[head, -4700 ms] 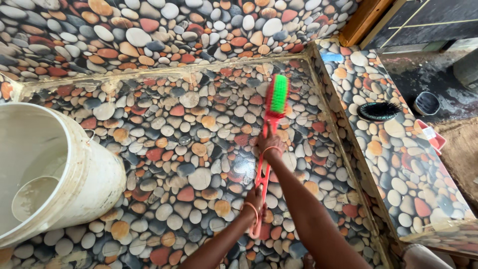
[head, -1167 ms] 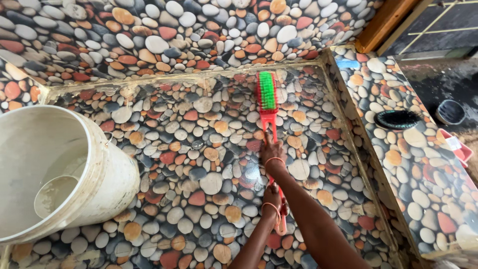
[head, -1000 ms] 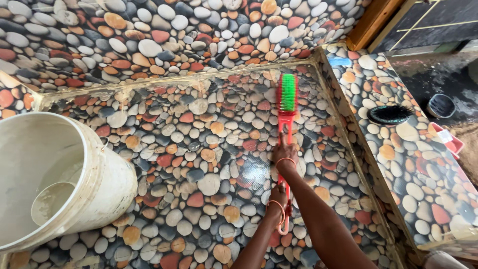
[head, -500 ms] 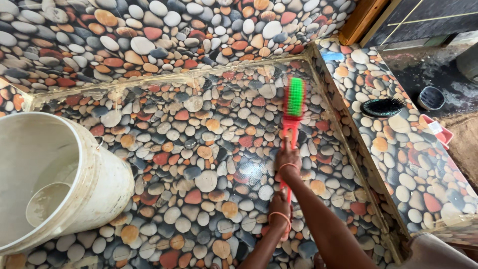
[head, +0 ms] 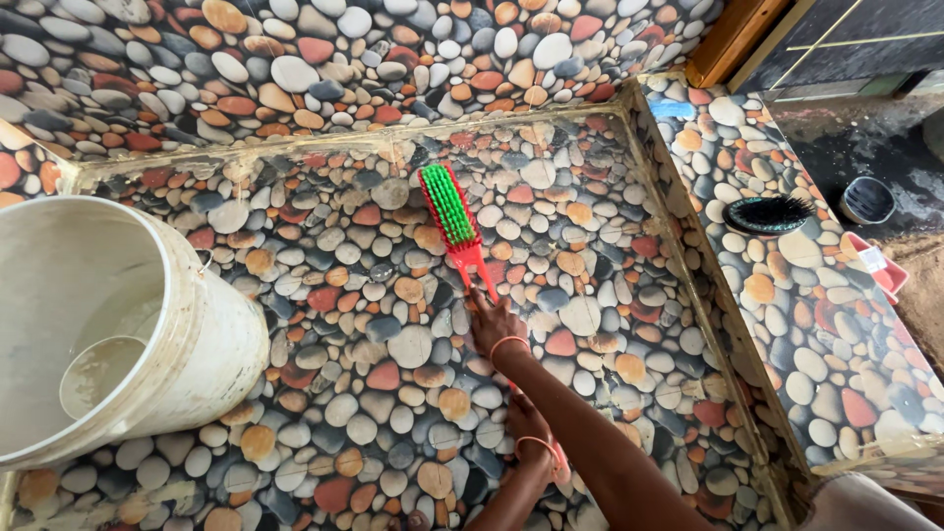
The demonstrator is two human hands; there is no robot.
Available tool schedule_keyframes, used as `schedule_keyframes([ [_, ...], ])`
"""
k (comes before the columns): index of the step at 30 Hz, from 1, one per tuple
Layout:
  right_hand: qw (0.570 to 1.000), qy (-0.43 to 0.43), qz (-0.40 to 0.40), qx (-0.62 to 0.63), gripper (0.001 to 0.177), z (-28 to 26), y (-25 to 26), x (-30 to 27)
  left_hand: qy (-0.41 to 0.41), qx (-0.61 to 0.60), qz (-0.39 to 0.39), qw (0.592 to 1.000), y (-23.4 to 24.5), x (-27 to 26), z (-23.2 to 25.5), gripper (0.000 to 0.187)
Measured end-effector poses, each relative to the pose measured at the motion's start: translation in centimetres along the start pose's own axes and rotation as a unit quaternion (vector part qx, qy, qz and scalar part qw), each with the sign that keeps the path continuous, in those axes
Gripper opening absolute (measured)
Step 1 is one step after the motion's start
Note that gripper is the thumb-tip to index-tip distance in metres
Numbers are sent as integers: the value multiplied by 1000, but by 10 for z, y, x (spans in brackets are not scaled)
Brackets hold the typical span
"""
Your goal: The person scrubs a pebble-patterned tiled floor and wall base with a brush and water from a bucket.
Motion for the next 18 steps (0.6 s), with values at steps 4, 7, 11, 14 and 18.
schedule_keyframes([
  [4,997,-62,-42,23,57,21,9,-7,106,98,-55,988,-10,-16,9,45],
  [7,996,-82,18,0,58,43,22,-8,203,47,-103,973,-10,-24,23,46],
  [11,976,-210,47,41,56,93,34,-17,237,87,-206,945,-20,-31,27,41],
  [14,960,-259,102,28,59,126,40,-23,229,160,-239,930,-30,-33,28,43],
  [18,947,-293,114,58,63,143,47,-31,244,120,-252,929,-32,-42,19,39],
])
Point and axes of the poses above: each hand's wrist, its own x-axis towards the middle knuckle, its own y-axis out of the back of the hand, z = x × y, the point moved 4 cm from there along x, towards the middle knuckle, and after that the axes turned 3 degrees about z, right-handed, at the moved point
